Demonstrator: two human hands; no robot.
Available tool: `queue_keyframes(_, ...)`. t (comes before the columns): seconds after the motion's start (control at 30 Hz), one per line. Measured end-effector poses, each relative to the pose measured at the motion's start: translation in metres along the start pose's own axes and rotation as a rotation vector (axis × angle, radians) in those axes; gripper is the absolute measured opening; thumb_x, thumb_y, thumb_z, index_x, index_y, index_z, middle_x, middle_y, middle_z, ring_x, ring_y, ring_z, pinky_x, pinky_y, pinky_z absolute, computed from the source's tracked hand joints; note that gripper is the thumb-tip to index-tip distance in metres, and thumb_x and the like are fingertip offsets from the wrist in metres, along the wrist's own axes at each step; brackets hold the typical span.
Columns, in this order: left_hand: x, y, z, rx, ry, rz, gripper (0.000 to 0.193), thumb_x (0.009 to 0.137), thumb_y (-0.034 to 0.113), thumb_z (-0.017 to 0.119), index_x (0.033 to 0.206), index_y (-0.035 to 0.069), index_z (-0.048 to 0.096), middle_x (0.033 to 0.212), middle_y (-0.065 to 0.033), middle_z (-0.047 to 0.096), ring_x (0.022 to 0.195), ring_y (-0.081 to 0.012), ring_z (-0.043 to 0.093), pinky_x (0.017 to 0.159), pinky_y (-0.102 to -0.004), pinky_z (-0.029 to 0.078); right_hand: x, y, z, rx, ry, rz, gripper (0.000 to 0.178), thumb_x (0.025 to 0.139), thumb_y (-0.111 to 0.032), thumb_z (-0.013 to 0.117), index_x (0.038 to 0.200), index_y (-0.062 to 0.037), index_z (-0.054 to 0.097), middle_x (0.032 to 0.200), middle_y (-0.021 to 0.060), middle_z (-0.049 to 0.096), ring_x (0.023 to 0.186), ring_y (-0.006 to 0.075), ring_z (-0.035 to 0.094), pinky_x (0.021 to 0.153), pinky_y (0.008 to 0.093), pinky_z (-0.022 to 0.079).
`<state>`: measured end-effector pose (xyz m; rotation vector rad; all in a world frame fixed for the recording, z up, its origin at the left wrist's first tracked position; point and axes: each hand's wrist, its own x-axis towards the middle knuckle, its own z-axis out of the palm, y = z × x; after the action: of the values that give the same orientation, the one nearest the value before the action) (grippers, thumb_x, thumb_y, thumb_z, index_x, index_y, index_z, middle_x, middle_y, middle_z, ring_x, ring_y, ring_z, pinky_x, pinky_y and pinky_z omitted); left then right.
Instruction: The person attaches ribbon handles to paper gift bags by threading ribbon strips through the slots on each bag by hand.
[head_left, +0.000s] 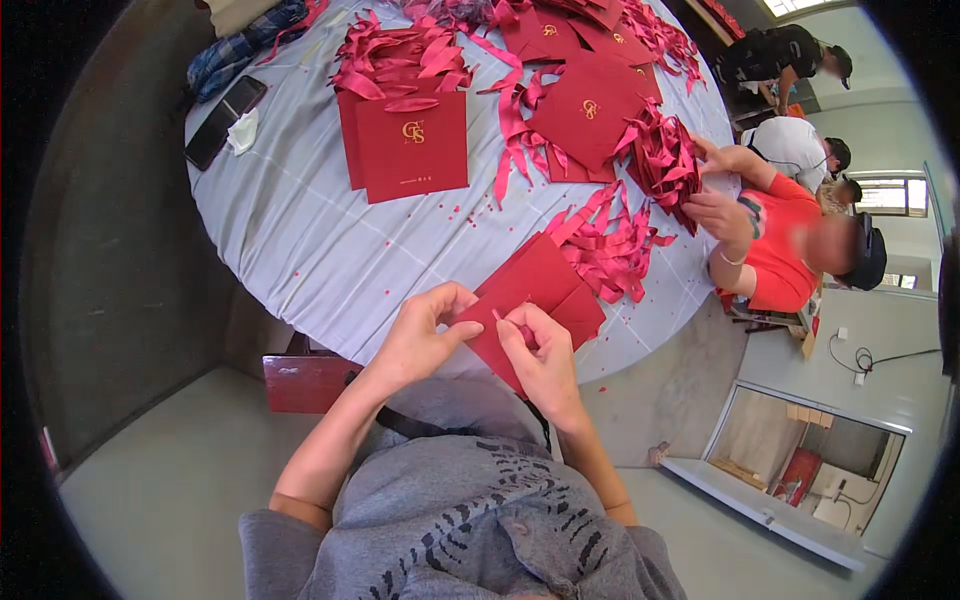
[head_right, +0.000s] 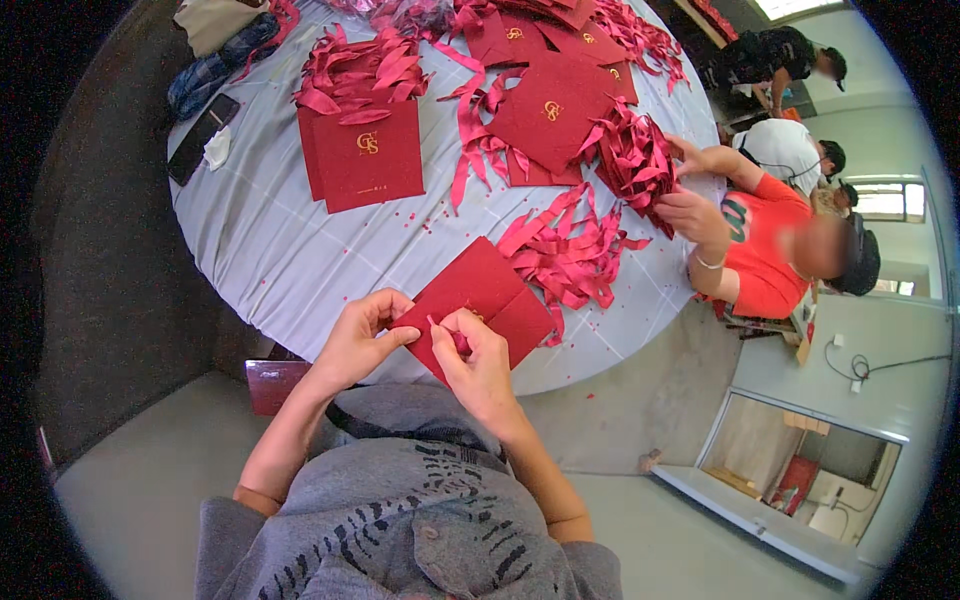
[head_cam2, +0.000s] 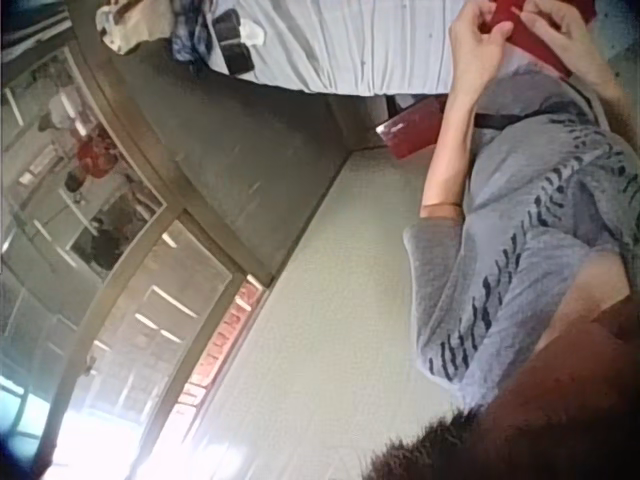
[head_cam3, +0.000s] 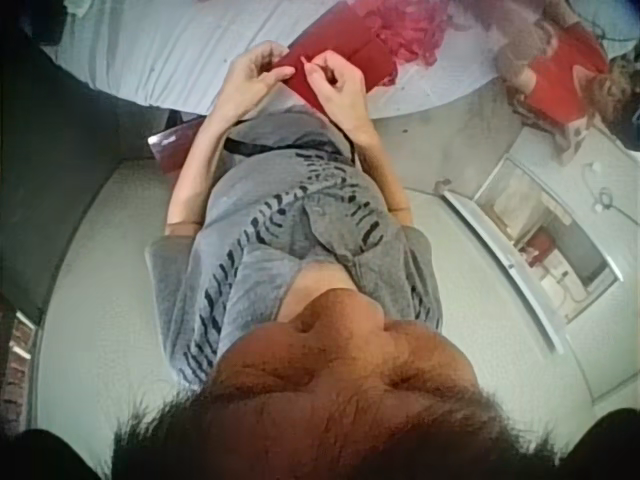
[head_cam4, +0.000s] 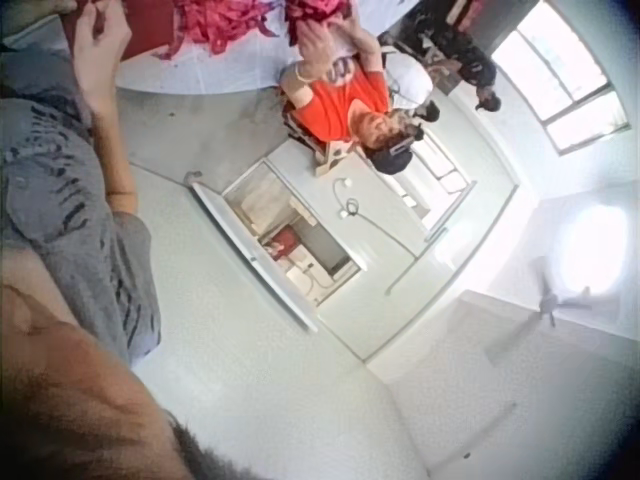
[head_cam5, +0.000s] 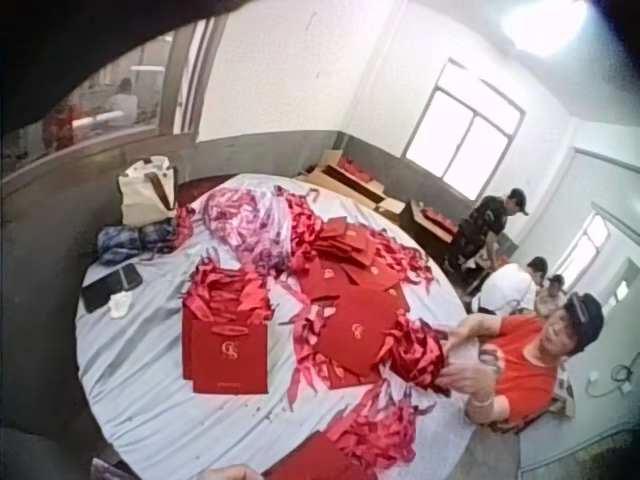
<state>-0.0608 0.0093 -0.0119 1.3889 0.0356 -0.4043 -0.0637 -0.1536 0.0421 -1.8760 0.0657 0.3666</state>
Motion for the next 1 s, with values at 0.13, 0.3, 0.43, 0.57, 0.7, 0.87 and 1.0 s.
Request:
queue_keyframes(0.13,0.001,0.003,-0.001,-0.012,-0.049,-0.045,0.014,0.081,-0.002,0.063,0.093,0.001,0.056,0.084,0.0016,0.058,0.080,-0.0056,0.054,0.075,-0.0224,0.045,-0.001,-0.004,-0.002,-0.004,-0.017,0.038,0.013,0.087,-0.006,0.056,0.075,-0.0005,0.053,0.066,-0.0070,0.042,0.060,0.0002,0.035,0.053,0.0181,0.028)
queue_keyframes(0.3,-0.001,0.007,0.001,-0.001,-0.046,-0.031,0.013,0.081,-0.003,0.062,0.093,0.001,0.057,0.084,0.0007,0.059,0.080,-0.0062,0.054,0.076,-0.0231,0.045,0.002,0.003,-0.001,-0.048,-0.010,-0.051,0.012,0.086,-0.007,0.057,0.075,-0.0017,0.055,0.058,-0.0060,0.041,0.054,0.0004,0.035,0.045,0.0198,0.028)
queue_keyframes(0.43,-0.004,0.011,0.002,0.083,-0.030,0.036,0.013,0.081,-0.003,0.061,0.093,-0.001,0.057,0.082,-0.0007,0.059,0.079,-0.0073,0.055,0.075,-0.0249,0.045,-0.001,0.005,0.000,-0.090,-0.036,0.032,0.013,0.087,-0.007,0.057,0.075,-0.0010,0.055,0.064,-0.0068,0.044,0.059,0.0002,0.036,0.051,0.0184,0.029)
queue_keyframes(0.57,-0.009,0.020,0.004,0.203,0.024,0.143,0.016,0.078,-0.001,0.062,0.093,-0.002,0.059,0.080,-0.0110,0.063,0.077,-0.0172,0.061,0.071,-0.0294,0.046,-0.005,0.017,0.011,0.040,0.039,0.041,0.012,0.086,-0.008,0.057,0.076,-0.0015,0.055,0.061,-0.0055,0.043,0.057,0.0008,0.037,0.049,0.0198,0.030)
queue_keyframes(0.7,-0.011,0.027,0.011,0.427,0.084,0.267,0.018,0.075,-0.002,0.061,0.093,-0.001,0.058,0.081,-0.0142,0.061,0.077,-0.0293,0.058,0.068,-0.0365,0.045,-0.008,0.015,0.013,0.016,0.091,0.013,0.013,0.086,-0.007,0.057,0.075,-0.0018,0.053,0.061,-0.0052,0.044,0.057,0.0009,0.038,0.049,0.0201,0.031)
queue_keyframes(0.87,-0.011,0.029,0.015,0.594,0.116,0.446,0.020,0.073,-0.004,0.058,0.093,-0.001,0.058,0.080,-0.0141,0.060,0.077,-0.0317,0.054,0.070,-0.0402,0.043,-0.007,0.011,0.019,-0.284,0.156,-0.129,0.010,0.084,-0.006,0.057,0.077,-0.0010,0.053,0.059,-0.0009,0.047,0.057,0.0051,0.044,0.050,0.0235,0.038)
queue_keyframes(1.0,-0.011,0.033,0.017,0.678,0.096,0.479,0.024,0.072,-0.008,0.060,0.095,-0.002,0.060,0.080,-0.0154,0.060,0.076,-0.0319,0.055,0.068,-0.0382,0.045,-0.003,0.013,0.017,-0.385,0.179,-0.199,0.009,0.084,-0.005,0.056,0.077,-0.0005,0.053,0.062,-0.0008,0.050,0.059,0.0050,0.045,0.052,0.0231,0.039)
